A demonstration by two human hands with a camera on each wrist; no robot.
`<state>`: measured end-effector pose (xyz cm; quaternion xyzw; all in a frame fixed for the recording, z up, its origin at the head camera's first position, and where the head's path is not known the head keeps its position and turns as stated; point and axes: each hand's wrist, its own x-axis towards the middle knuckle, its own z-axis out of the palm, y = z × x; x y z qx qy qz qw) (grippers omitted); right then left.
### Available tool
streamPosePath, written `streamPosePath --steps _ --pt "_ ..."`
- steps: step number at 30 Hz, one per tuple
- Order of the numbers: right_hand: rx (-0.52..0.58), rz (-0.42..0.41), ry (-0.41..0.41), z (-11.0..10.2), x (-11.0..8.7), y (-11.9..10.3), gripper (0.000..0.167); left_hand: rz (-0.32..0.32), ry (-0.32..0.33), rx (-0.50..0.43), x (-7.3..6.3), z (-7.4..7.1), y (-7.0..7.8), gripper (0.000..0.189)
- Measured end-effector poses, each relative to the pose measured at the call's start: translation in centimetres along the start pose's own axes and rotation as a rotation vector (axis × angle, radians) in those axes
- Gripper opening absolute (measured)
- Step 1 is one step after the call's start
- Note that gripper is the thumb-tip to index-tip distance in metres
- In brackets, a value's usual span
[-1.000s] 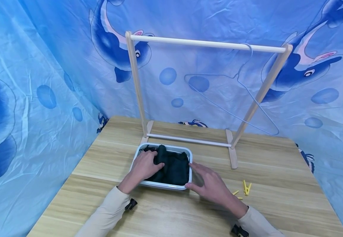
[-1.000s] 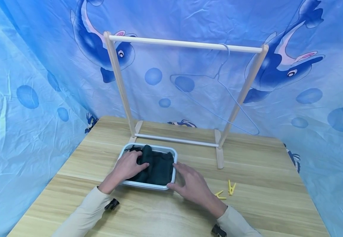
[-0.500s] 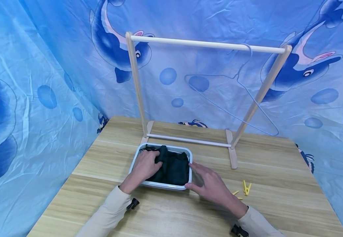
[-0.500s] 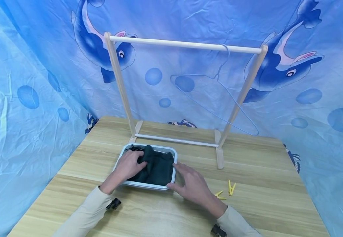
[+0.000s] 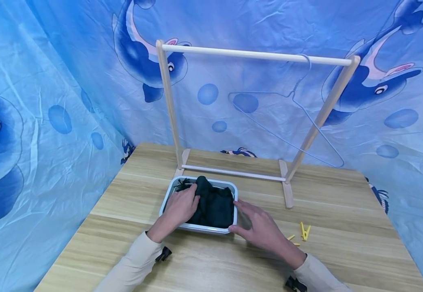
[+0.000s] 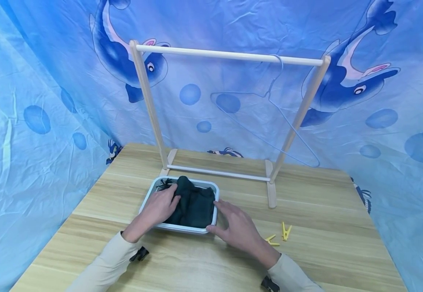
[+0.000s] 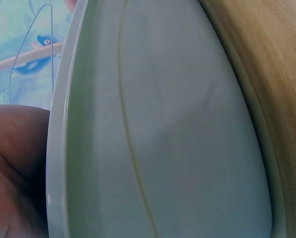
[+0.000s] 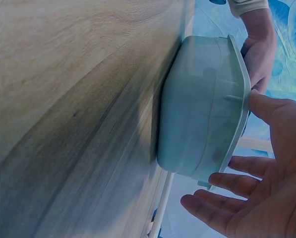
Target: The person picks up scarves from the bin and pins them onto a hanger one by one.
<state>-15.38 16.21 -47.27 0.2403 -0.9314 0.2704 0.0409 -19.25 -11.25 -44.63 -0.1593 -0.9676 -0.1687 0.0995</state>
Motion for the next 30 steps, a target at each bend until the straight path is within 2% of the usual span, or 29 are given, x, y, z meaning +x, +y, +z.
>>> streamPosePath --steps 3,9,14,20,25,30 --pt "0.0 -0.002 0.003 0.0 0.0 -0.1 0.082 0.024 0.021 0.019 0.1 0.0 0.1 0.013" --pt "0.008 -0.005 0.005 0.0 0.1 -0.1 0.082 0.055 0.033 0.034 0.1 -0.2 0.2 0.014" --pt "-0.001 -0.006 0.0 -0.1 0.1 -0.1 0.082 0.02 0.022 -0.073 -0.1 -0.8 0.1 0.027" --pt "-0.003 0.002 -0.008 -0.2 0.1 -0.2 0.082 0.042 0.093 -0.22 -0.1 -1.3 -0.2 0.037" --pt "-0.006 0.002 -0.009 -0.2 0.1 -0.2 0.082 0.078 0.126 -0.273 -0.3 -1.6 -0.5 0.037" --pt "-0.006 0.0 -0.008 -0.2 0.1 -0.3 0.082 0.064 0.101 -0.302 -0.3 -2.3 -0.6 0.031"
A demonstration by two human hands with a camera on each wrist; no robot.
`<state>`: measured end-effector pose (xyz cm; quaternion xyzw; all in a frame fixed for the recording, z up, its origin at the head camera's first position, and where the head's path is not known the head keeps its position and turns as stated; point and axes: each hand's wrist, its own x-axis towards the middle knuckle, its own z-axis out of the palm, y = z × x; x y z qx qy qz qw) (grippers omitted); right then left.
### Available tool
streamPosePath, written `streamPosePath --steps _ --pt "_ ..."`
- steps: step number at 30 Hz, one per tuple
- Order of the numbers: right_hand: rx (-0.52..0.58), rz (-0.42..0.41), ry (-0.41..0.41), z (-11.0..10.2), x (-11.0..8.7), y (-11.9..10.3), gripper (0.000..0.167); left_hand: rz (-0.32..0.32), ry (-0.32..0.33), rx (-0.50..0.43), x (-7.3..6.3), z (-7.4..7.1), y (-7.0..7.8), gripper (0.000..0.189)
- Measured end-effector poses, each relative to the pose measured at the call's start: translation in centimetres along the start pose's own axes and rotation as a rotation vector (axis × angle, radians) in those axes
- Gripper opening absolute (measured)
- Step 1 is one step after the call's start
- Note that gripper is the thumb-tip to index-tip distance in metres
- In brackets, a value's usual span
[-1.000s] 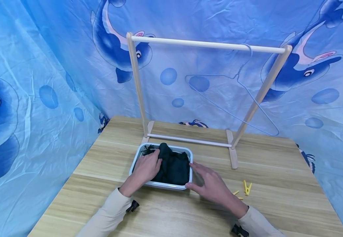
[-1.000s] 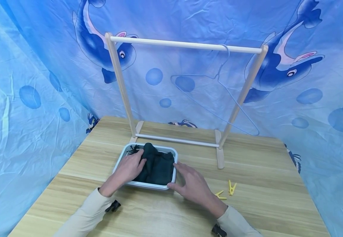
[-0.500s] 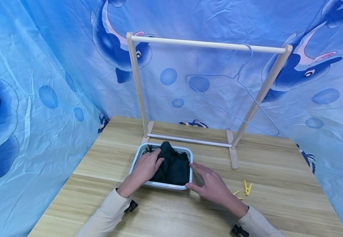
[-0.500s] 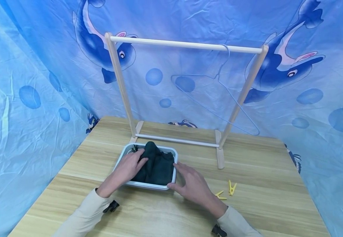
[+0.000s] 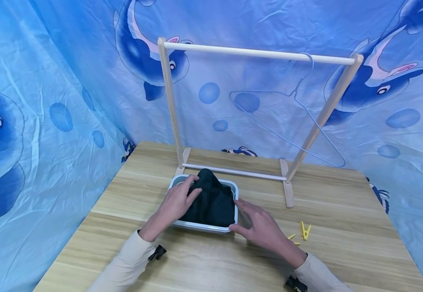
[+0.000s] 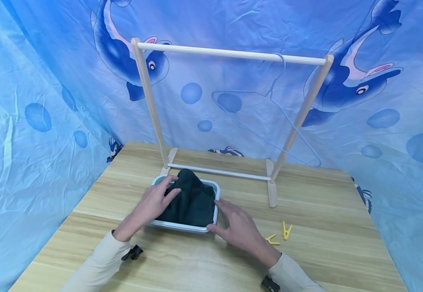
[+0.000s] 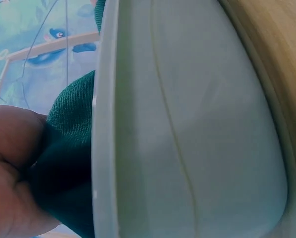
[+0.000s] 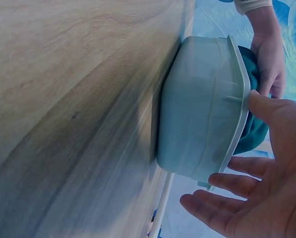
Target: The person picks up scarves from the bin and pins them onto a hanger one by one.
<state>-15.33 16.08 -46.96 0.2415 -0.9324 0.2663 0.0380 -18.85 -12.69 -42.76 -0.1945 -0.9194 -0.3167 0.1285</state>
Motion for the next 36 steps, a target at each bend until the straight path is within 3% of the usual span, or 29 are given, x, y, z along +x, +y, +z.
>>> streamPosePath --steps 6,15,23,36 --pt "0.002 -0.002 0.01 0.0 0.0 0.0 0.082 -0.058 -0.016 -0.041 0.4 -0.9 0.4 0.031" --pt "0.009 0.009 0.003 0.0 0.1 0.0 0.084 -0.123 0.036 -0.103 0.9 -2.0 1.2 0.034" --pt "0.006 -0.001 0.002 0.1 0.1 0.0 0.085 -0.122 0.079 -0.115 1.3 -2.9 2.1 0.034" --pt "0.004 0.01 -0.011 -0.1 0.1 0.1 0.086 -0.113 0.082 -0.134 2.6 -5.4 3.9 0.033"
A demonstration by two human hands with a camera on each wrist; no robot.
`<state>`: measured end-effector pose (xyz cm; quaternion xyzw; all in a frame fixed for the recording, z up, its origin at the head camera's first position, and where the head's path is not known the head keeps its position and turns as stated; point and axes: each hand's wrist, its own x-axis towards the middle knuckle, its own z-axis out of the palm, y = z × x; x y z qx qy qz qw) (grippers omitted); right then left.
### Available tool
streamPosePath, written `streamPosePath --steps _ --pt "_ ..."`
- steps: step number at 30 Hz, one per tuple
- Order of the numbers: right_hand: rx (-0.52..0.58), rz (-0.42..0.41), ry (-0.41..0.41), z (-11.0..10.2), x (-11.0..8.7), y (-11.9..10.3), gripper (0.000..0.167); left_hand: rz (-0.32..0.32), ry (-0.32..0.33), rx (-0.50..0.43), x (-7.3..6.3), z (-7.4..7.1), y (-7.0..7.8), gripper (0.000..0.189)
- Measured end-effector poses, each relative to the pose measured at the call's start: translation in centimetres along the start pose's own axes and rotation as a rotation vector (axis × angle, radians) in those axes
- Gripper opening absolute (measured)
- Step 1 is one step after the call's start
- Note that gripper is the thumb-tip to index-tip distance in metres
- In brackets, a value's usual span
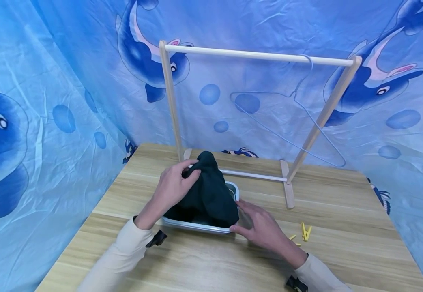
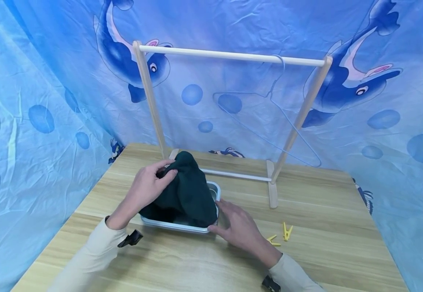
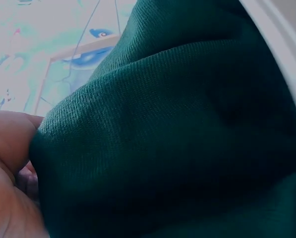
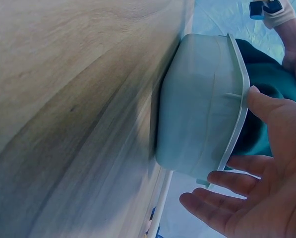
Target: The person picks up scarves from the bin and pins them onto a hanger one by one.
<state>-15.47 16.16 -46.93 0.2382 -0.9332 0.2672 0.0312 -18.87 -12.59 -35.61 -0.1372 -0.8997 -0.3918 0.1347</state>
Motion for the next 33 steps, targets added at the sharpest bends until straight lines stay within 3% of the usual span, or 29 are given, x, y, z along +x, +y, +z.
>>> streamPosePath --steps 10,16,21,33 --pt "0.013 0.021 -0.009 0.0 0.0 0.0 0.09 0.005 -0.05 0.036 1.0 -1.6 1.9 0.034" --pt "0.025 0.007 -0.001 -0.1 0.0 -0.1 0.089 0.049 -0.084 0.049 1.7 -2.7 2.8 0.034" --pt "0.029 -0.009 0.01 0.0 0.0 0.0 0.091 0.025 -0.103 0.007 2.1 -3.5 3.2 0.035" --pt "0.037 -0.035 0.011 -0.9 -0.1 0.0 0.085 0.034 -0.093 -0.053 3.8 -5.3 4.7 0.035"
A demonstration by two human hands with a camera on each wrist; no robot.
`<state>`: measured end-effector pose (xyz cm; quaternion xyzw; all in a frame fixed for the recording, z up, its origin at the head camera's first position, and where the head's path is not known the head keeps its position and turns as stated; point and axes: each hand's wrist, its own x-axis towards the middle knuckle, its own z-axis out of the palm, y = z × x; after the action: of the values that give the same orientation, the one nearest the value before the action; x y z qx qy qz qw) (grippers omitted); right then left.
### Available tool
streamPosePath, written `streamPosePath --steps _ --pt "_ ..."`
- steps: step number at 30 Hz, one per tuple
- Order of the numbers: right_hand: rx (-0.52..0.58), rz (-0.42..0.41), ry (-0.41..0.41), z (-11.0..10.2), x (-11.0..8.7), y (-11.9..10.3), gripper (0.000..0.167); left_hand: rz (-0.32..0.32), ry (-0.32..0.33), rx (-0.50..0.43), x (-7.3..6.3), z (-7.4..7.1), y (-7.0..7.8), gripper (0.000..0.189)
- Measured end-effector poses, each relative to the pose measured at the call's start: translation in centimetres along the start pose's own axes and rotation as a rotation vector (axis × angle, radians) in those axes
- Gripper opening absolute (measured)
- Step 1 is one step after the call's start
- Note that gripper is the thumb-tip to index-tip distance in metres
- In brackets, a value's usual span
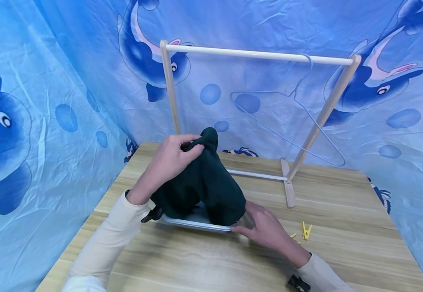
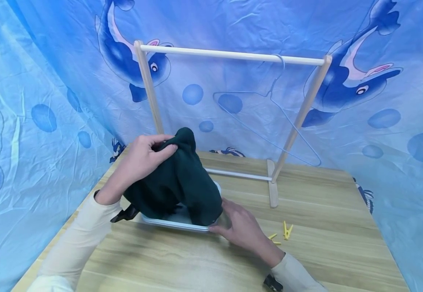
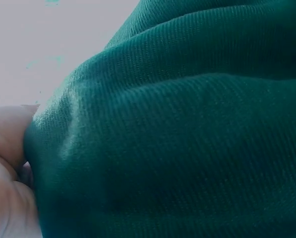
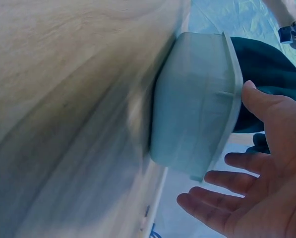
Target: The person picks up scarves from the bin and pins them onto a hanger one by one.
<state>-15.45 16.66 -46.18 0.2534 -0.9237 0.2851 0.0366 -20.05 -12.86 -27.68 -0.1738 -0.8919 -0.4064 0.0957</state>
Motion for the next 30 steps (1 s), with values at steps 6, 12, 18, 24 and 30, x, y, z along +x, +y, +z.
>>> streamPosePath --steps 6,12,18,24,30 --pt "-0.073 -0.03 0.073 -2.7 -0.8 -0.3 0.079 0.002 0.014 -0.049 0.6 -0.9 0.7 0.032" --pt "-0.116 -0.132 0.216 -6.4 -0.6 -0.7 0.064 0.041 0.025 -0.086 1.2 -1.7 1.0 0.028" --pt "-0.131 -0.175 0.33 -10.5 0.0 -1.4 0.055 0.051 0.009 -0.101 1.7 -2.3 1.4 0.028" --pt "-0.158 -0.19 0.439 -15.3 1.0 -1.5 0.045 0.055 0.012 -0.101 1.5 -2.7 1.6 0.03" --pt "-0.19 -0.224 0.656 -20.0 2.8 -0.9 0.035 0.085 0.042 -0.137 1.3 -2.4 1.5 0.026"
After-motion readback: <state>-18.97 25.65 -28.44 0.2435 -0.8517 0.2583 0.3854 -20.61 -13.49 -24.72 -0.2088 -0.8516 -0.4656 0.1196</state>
